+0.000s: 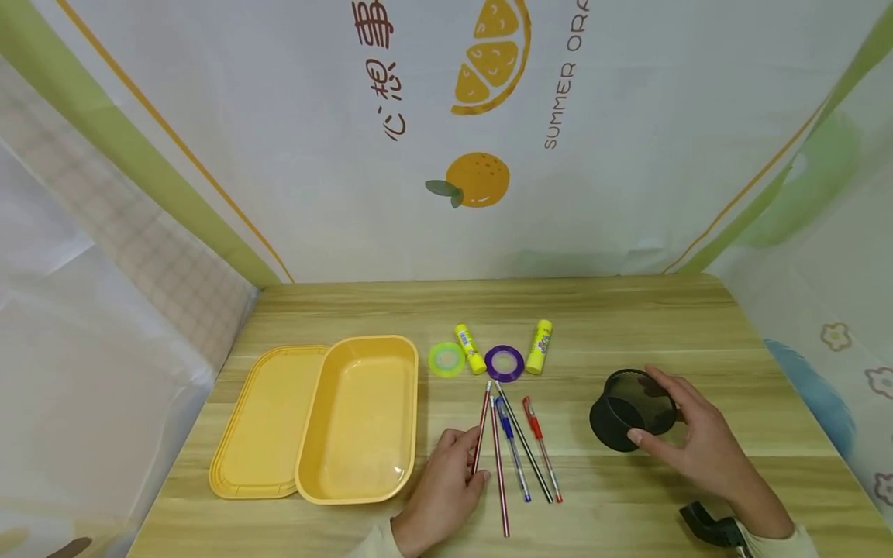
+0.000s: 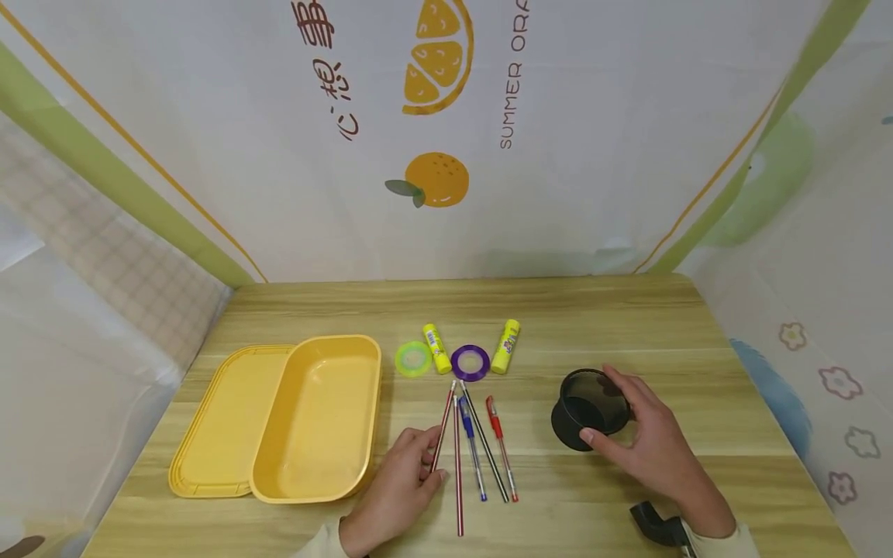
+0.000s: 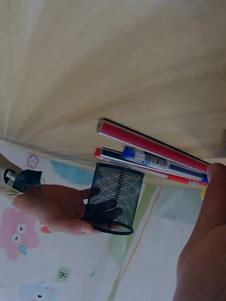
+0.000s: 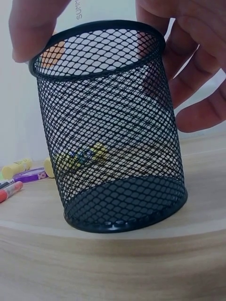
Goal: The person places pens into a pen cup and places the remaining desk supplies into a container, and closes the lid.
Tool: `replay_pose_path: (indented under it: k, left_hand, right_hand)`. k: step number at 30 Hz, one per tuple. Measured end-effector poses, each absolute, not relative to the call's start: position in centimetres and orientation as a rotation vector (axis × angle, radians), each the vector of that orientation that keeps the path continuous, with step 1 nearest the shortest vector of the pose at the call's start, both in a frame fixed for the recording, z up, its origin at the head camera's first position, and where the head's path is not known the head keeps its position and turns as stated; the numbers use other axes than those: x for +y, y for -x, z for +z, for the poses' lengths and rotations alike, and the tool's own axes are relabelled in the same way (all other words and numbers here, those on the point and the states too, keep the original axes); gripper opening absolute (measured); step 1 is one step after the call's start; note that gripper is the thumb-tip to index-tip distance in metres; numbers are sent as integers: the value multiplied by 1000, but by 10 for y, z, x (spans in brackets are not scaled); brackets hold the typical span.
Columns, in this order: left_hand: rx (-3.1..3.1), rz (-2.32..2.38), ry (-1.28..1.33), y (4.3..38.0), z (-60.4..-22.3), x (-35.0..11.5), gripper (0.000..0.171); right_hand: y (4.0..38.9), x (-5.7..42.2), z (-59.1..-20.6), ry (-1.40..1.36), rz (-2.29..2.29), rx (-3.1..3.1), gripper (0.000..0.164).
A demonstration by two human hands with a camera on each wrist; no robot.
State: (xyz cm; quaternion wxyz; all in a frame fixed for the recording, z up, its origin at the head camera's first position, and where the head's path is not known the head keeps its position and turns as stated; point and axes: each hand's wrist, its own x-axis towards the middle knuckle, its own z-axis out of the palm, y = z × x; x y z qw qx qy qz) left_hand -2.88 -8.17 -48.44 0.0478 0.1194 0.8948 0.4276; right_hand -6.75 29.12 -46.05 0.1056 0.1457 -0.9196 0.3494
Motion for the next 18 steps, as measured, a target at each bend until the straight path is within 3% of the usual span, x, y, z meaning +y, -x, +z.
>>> replay_pose_path:
  k: [18]
  left_hand:
    - [2751, 1218, -269, 35, -482, -81, 55]
  right_hand:
    - [66, 291, -464, -420, 1017, -2714, 96]
